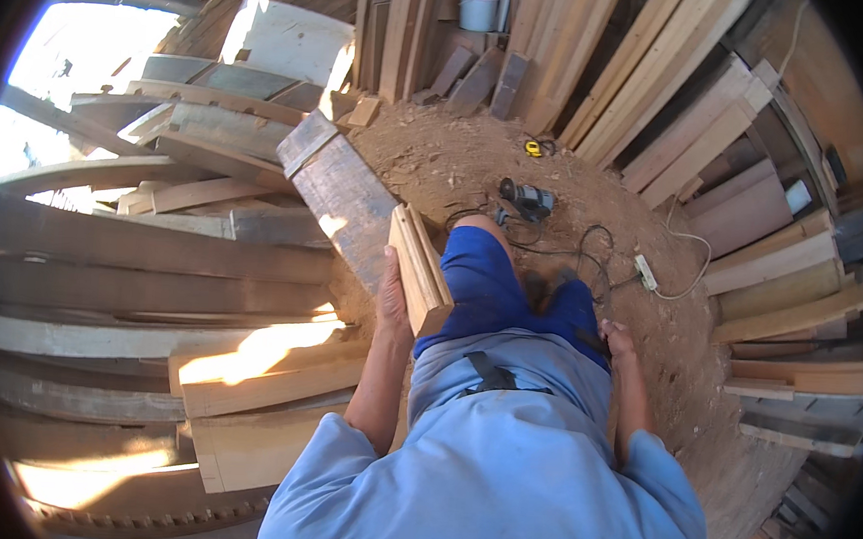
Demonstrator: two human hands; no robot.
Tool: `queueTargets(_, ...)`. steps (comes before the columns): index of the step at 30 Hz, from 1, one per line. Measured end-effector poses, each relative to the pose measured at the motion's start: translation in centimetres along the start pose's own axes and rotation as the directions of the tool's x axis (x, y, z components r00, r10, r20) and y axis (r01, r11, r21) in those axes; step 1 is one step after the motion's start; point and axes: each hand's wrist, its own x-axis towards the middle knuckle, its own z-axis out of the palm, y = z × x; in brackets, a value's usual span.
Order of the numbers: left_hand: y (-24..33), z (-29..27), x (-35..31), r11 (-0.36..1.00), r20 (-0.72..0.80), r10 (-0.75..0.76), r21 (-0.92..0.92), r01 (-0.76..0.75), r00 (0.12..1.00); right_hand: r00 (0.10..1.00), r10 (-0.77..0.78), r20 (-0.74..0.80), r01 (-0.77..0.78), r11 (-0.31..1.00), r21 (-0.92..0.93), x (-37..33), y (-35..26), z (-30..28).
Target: The person measures a wooden board with a metal ruler, uses pliers to adjust a bit on a handheld router, and then uses the router to shape the edge of a different wooden board.
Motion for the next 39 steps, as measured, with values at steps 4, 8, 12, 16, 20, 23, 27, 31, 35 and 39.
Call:
queueTargets(4, 0.2, 0.1, -1.3, 0.985, 0.007, -0.007, 0.174, 0.006, 1.0, 0.985, 0.14, -0.104, -0.106, 0.953, 0.283, -0.2, -1.3, -1.4)
queueTargets(8, -1.0, 0.8, -0.9, 0.99, -0.049, -0.005, 0.14, 0.012, 0.999, 0.932, 0.279, -0.231, -0.159, 0.888, 0.432, 1.5, 0.3, -2.7)
queueTargets(12, -1.3, 0.2, -0.3, 0.998, -0.048, -0.009, 0.058, 0.012, 0.999, 0.912, 0.361, -0.194, -0.188, 0.788, 0.586, 3.7, 3.1, -2.8)
queueTargets(16, -1.0, 0.0, -1.2, 0.98, 0.007, 0.001, 0.199, -0.003, 1.0, 0.935, 0.325, -0.144, -0.174, 0.772, 0.612, 6.1, 3.3, -1.8)
queueTargets(20, -2.5, 1.8, 0.5, 0.991, 0.064, -0.08, 0.112, 0.072, 0.995, 0.95, 0.156, -0.269, 0.082, 0.708, 0.701, 11.2, -0.1, -7.3)
queueTargets(23, -0.7, 1.1, -0.7, 0.997, 0.074, 0.02, 0.077, -0.026, 0.997, 0.981, 0.146, -0.128, 0.024, 0.561, 0.827, 10.9, -10.6, -5.7)
queueTargets(27, -1.4, 3.3, -1.1, 0.989, 0.064, 0.061, 0.13, -0.069, 0.996, 0.987, 0.009, -0.16, 0.053, 0.925, 0.376, 8.1, -16.9, -5.1)
queueTargets(31, -2.6, 3.4, -0.7, 0.986, -0.017, 0.066, 0.153, -0.063, 0.998, 0.947, -0.24, 0.216, 0.168, 0.937, 0.305, 0.4, -17.6, 1.6)
queueTargets(35, -2.6, 2.8, -0.3, 0.98, -0.061, -0.007, 0.198, 0.019, 0.998, 0.889, -0.241, 0.39, 0.211, 0.97, 0.118, -5.7, -17.9, 9.2)
queueTargets(39, -3.0, 1.6, 0.6, 0.925, 0.045, 0.002, 0.379, -0.019, 0.999, 0.627, -0.213, 0.75, 0.118, 0.977, 0.178, -11.7, -20.0, 12.8)
